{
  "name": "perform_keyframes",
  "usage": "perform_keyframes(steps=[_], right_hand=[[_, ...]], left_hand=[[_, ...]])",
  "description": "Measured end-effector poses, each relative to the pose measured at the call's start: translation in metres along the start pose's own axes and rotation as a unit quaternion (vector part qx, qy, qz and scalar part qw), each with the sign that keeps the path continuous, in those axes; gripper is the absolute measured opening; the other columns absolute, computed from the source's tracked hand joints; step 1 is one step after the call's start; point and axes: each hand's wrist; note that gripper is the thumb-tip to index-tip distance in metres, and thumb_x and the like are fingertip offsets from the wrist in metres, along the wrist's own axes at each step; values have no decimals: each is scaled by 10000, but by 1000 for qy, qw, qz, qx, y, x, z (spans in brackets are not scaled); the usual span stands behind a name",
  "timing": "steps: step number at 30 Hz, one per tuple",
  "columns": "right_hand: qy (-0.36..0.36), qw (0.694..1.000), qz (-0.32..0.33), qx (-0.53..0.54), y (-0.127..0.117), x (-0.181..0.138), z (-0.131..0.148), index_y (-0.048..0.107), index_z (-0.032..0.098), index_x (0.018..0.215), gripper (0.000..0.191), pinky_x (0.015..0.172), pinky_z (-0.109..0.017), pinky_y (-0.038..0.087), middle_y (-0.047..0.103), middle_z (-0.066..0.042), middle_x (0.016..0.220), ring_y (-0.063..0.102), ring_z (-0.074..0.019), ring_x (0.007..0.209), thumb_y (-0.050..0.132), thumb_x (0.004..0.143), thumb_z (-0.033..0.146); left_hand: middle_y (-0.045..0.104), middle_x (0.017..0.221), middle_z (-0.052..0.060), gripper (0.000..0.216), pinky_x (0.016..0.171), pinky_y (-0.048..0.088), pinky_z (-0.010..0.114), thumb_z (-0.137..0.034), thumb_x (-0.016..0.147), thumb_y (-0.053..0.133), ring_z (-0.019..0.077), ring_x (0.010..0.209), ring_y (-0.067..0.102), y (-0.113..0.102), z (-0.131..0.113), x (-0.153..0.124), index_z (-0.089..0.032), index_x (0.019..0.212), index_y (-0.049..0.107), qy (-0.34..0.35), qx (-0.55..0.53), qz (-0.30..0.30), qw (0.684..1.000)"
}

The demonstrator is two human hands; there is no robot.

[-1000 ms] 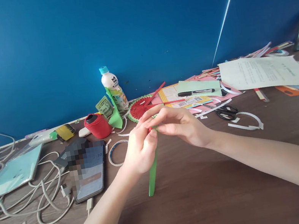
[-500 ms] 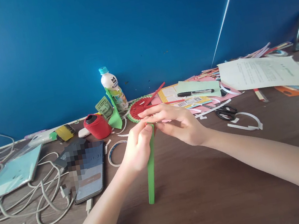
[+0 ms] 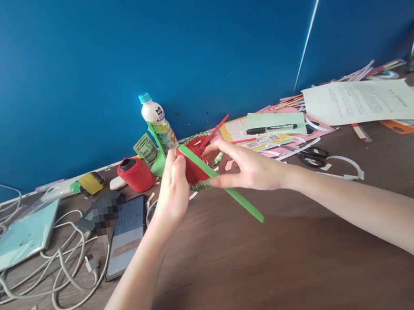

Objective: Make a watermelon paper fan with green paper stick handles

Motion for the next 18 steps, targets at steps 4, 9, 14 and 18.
perform_keyframes(steps=[4, 9, 14, 18], right_hand=[[60, 993, 71, -72, -14, -1, 3, 435, 237, 1114, 418, 678, -323, 466, 590, -54, 1080, 581, -199, 882, 601, 763, 391], [82, 990, 45, -101, -41, -4, 6, 416, 259, 1096, 257, 632, -302, 477, 622, -40, 1068, 620, -174, 812, 466, 848, 305], [29, 958, -51, -280, -64, -4, 6, 545, 233, 990, 175, 658, -326, 454, 631, -40, 1059, 601, -204, 876, 448, 845, 230], [-32, 935, -107, -336, -75, -4, 3, 614, 229, 904, 208, 722, -347, 448, 636, -34, 996, 588, -188, 870, 418, 851, 186]], left_hand=[[457, 745, -22, 226, 706, 400, 237, -356, 896, 315, 116, 723, 462, -5, -9, 1, -203, 791, 444, -35, -9, 7, 999], [518, 802, 1, 223, 753, 422, 264, -349, 874, 376, 143, 788, 507, -11, -15, 4, -193, 831, 528, -33, 35, 9, 999], [530, 1108, 38, 401, 888, 419, 314, -338, 833, 447, 183, 1021, 521, -16, -8, 7, -248, 1223, 479, 8, 93, 87, 992], [564, 1116, 51, 655, 815, 469, 314, -285, 716, 584, 186, 948, 573, -25, 3, 10, -241, 1328, 354, -43, 137, 212, 967]])
Point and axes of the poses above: each hand's wrist, its own x-axis towards the middle knuckle, its own y-axis out of the palm, z = x × y
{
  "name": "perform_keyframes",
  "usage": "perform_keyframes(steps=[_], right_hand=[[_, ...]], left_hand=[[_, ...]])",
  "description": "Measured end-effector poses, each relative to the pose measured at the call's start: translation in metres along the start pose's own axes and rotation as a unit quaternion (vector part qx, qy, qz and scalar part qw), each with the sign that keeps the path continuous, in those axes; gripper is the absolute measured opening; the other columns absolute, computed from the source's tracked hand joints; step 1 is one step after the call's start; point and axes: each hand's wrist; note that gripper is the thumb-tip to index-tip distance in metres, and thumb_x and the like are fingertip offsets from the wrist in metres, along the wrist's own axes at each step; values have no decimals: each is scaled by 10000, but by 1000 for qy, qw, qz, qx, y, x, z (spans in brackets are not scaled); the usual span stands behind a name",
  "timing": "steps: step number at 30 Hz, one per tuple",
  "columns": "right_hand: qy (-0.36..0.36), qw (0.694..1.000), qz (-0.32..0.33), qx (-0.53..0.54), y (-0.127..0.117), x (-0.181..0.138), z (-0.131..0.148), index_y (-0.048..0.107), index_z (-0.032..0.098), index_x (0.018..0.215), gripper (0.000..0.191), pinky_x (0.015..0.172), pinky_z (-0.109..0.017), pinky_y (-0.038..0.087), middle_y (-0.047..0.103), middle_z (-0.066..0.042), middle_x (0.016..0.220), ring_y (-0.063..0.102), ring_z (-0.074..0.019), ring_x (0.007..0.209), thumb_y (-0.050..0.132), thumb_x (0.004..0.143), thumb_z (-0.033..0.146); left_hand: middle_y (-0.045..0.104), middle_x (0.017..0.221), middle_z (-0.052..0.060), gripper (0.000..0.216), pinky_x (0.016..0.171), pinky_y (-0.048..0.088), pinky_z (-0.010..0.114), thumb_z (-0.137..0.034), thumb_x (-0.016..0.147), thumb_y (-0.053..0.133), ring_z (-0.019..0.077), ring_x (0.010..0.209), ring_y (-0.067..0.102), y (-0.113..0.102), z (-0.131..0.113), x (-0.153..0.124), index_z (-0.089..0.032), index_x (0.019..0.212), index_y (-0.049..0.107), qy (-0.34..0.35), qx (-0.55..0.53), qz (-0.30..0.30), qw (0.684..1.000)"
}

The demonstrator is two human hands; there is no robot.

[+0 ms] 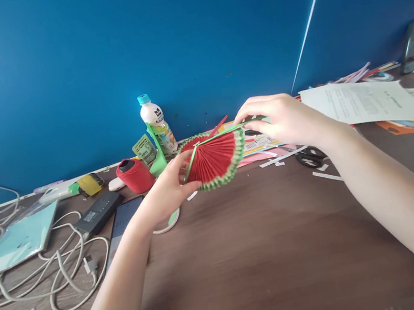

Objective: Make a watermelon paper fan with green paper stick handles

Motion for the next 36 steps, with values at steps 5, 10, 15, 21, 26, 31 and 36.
perform_keyframes(steps=[5, 10, 15, 21, 26, 31, 36], right_hand=[[-16, 998, -36, -41, -3, 1, -12, 645, 239, 878, 238, 766, -372, 450, 649, -28, 911, 576, -200, 891, 414, 851, 186], [12, 996, -54, -63, 0, 2, -17, 665, 240, 875, 258, 761, -371, 461, 658, -29, 899, 587, -202, 878, 418, 838, 173], [35, 996, -61, -63, 1, 1, -17, 680, 251, 890, 268, 736, -359, 469, 664, -22, 913, 601, -198, 854, 432, 825, 170], [55, 993, -68, -85, 1, 2, -21, 685, 244, 904, 274, 761, -406, 455, 677, -33, 901, 584, -225, 880, 432, 823, 179], [33, 992, -67, -103, 1, 2, -26, 691, 273, 872, 257, 860, -506, 395, 683, -27, 912, 526, -272, 1004, 445, 834, 208], [-21, 998, -42, -47, 2, 2, -26, 697, 290, 844, 258, 958, -537, 361, 609, -14, 1108, 402, -290, 1209, 456, 838, 198], [-64, 998, -9, -2, 6, 2, -20, 701, 301, 808, 235, 993, -558, 340, 583, -5, 1141, 368, -279, 1245, 494, 832, 192]], left_hand=[[658, 905, 8, 405, 748, 483, 296, -291, 746, 512, 168, 797, 627, -10, 11, -1, -236, 1146, 533, -44, 48, 114, 991], [655, 1048, 4, 393, 836, 462, 307, -466, 780, 467, 188, 941, 611, -4, 5, -5, -255, 1098, 562, -40, 29, 128, 991], [665, 1011, 42, 424, 802, 472, 310, -431, 722, 562, 198, 911, 617, 8, 4, -3, -202, 1078, 527, -25, 39, 147, 988], [680, 912, 18, 263, 709, 463, 279, -316, 807, 403, 193, 828, 618, 1, 15, 2, -218, 975, 579, -28, 113, 27, 993], [655, 943, 49, 358, 745, 442, 294, -206, 810, 326, 204, 873, 583, -9, 23, 5, -203, 1039, 601, 2, 176, -100, 979], [632, 864, 60, 366, 774, 407, 353, -138, 804, 294, 214, 849, 517, -14, 18, 4, -194, 948, 625, 86, 265, -69, 958], [619, 875, 55, 334, 842, 366, 387, -139, 830, 311, 211, 877, 460, -9, 10, 2, -198, 919, 627, 162, 280, -54, 945]])
Point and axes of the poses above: each hand's wrist, its own x-axis towards the middle knuckle, its own y-axis out of the palm, z = x × y
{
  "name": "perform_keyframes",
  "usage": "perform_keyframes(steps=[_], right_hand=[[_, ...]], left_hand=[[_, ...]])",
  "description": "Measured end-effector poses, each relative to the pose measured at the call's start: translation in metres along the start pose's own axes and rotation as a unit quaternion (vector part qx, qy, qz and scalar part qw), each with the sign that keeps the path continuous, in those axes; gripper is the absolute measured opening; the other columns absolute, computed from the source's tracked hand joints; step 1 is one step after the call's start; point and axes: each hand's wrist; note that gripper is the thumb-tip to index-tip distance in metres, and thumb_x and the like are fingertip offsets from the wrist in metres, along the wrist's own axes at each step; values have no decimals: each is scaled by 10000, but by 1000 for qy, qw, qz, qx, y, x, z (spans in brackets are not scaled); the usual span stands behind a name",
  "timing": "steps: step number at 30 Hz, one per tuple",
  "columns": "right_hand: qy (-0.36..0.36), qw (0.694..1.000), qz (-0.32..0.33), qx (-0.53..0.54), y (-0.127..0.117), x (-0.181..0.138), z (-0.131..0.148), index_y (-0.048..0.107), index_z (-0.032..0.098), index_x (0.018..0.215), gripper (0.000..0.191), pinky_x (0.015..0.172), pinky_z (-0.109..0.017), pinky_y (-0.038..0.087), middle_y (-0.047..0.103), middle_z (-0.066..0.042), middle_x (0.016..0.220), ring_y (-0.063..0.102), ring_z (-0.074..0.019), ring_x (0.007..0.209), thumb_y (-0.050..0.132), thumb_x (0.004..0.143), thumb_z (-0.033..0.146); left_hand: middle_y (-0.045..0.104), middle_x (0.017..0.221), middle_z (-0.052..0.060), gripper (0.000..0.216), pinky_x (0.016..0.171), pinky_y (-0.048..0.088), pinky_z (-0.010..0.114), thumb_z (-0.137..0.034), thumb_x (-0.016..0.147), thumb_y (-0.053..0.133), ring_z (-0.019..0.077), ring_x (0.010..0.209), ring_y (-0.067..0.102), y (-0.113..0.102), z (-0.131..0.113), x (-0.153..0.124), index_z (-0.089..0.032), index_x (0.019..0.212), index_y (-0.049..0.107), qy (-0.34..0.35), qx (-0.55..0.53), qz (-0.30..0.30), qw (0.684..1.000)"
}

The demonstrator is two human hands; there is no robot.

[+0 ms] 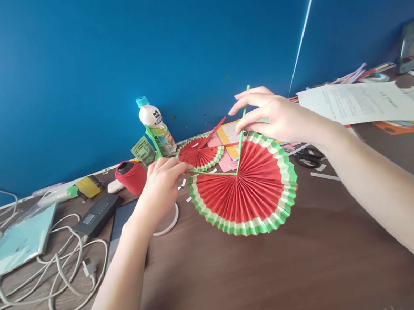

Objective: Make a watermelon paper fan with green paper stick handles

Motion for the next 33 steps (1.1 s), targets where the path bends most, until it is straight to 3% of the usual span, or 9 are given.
perform_keyframes(steps=[7, 12, 22, 27, 33], right_hand=[[-39, 996, 57, 48, 7, 2, 16, 705, 259, 868, 216, 1030, -513, 331, 558, -24, 1203, 349, -250, 1265, 515, 824, 168], [-52, 996, 63, 37, 15, 3, 19, 647, 249, 1048, 284, 1026, -529, 322, 508, -45, 1285, 317, -260, 1291, 566, 789, 166], [-94, 992, 77, 39, 27, 3, 27, 605, 220, 1103, 345, 1041, -480, 317, 488, -69, 1310, 339, -255, 1281, 622, 760, 185], [-60, 995, 71, 38, 23, 1, 22, 651, 235, 976, 213, 957, -495, 379, 519, -76, 1247, 435, -267, 1176, 571, 784, 190], [-27, 997, 70, 27, 19, 1, 19, 641, 230, 969, 206, 937, -497, 387, 505, -85, 1251, 433, -270, 1179, 554, 788, 184]], left_hand=[[634, 924, 13, 331, 1006, 239, 427, -72, 770, 401, 203, 1023, 445, -2, -7, 1, -253, 918, 635, 65, 0, -2, 998], [631, 902, -4, 330, 1075, 123, 457, -54, 794, 352, 183, 1113, 419, -4, -14, -1, -254, 902, 592, 69, -10, -8, 998], [633, 891, -5, 266, 1084, 132, 457, -113, 846, 339, 181, 1167, 389, -3, -24, 1, -245, 869, 569, 90, -24, 16, 995], [634, 914, 7, 248, 1068, 151, 474, -149, 859, 352, 191, 1118, 433, -2, -18, 1, -242, 848, 582, 53, -5, -9, 999], [637, 927, 7, 245, 1054, 180, 462, -135, 854, 365, 194, 1105, 433, -4, -16, 0, -242, 852, 586, 47, 0, -22, 999]])
Point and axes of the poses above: each hand's wrist, its own x-axis towards the middle knuckle, its own y-axis out of the palm, z = x × y
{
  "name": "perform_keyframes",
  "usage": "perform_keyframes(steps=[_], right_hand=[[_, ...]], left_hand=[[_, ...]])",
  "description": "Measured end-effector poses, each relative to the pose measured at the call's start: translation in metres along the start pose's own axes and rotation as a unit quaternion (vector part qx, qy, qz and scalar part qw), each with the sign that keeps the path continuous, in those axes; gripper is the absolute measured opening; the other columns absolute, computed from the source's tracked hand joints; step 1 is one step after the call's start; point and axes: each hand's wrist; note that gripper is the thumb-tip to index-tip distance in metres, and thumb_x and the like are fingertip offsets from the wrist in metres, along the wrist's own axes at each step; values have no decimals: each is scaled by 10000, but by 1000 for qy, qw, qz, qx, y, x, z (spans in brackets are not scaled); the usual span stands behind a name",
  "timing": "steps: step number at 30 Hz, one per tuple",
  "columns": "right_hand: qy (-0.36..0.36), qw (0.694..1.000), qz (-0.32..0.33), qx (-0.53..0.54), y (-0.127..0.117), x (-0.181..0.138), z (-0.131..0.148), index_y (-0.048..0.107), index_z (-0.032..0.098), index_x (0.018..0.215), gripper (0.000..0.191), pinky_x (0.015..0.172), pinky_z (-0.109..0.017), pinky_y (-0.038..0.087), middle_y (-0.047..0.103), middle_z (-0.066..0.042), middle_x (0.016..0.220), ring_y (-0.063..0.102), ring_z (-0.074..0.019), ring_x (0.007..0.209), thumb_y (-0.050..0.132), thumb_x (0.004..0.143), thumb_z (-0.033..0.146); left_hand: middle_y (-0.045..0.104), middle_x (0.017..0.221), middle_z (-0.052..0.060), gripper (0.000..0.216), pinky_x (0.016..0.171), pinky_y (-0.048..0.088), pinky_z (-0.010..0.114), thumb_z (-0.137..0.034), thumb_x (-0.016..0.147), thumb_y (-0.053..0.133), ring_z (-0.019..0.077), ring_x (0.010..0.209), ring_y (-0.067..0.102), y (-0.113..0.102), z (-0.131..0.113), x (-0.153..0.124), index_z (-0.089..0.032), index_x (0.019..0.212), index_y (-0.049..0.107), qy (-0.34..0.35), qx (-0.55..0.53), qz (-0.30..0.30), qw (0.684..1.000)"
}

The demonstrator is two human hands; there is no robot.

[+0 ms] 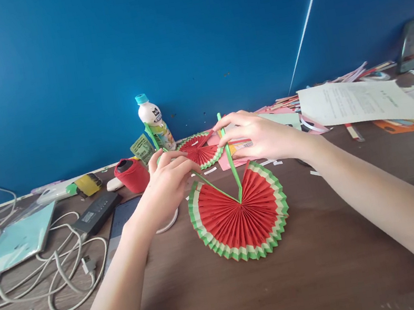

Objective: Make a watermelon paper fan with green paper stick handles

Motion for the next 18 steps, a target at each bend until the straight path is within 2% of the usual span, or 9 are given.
perform_keyframes(steps=[3, 7, 11, 18], right_hand=[[-24, 1000, -4, 6, 3, 1, 1, 635, 238, 992, 226, 949, -494, 385, 506, -77, 1264, 446, -262, 1180, 552, 791, 177], [-47, 999, -3, 18, 7, 3, 5, 625, 228, 1042, 279, 958, -460, 403, 510, -72, 1287, 460, -242, 1189, 537, 794, 136], [-61, 997, -2, 40, 9, 4, 12, 552, 241, 1185, 395, 1012, -452, 370, 490, -58, 1327, 437, -220, 1228, 527, 807, 132], [-57, 996, 14, 71, 11, 4, 21, 403, 253, 1331, 536, 1053, -412, 349, 457, -38, 1365, 407, -193, 1263, 493, 822, 113]], left_hand=[[641, 921, 12, 250, 1046, 196, 457, -141, 861, 359, 197, 1112, 439, 1, -1, 1, -239, 846, 588, 9, -2, 2, 1000], [636, 1011, 14, 239, 1053, 174, 473, -159, 867, 377, 208, 1171, 414, 2, -4, 2, -243, 868, 601, 28, 3, 2, 1000], [617, 1069, 21, 229, 1061, 151, 477, -157, 866, 395, 220, 1223, 367, 2, -9, 3, -249, 887, 603, 44, 14, -19, 999], [593, 993, 47, 285, 988, 268, 433, -93, 855, 367, 211, 1050, 422, 7, -16, 2, -228, 1047, 529, 57, 28, -32, 997]])
Point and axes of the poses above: each hand's wrist, its own x-axis towards the middle knuckle, its own y-axis out of the palm, z = x × y
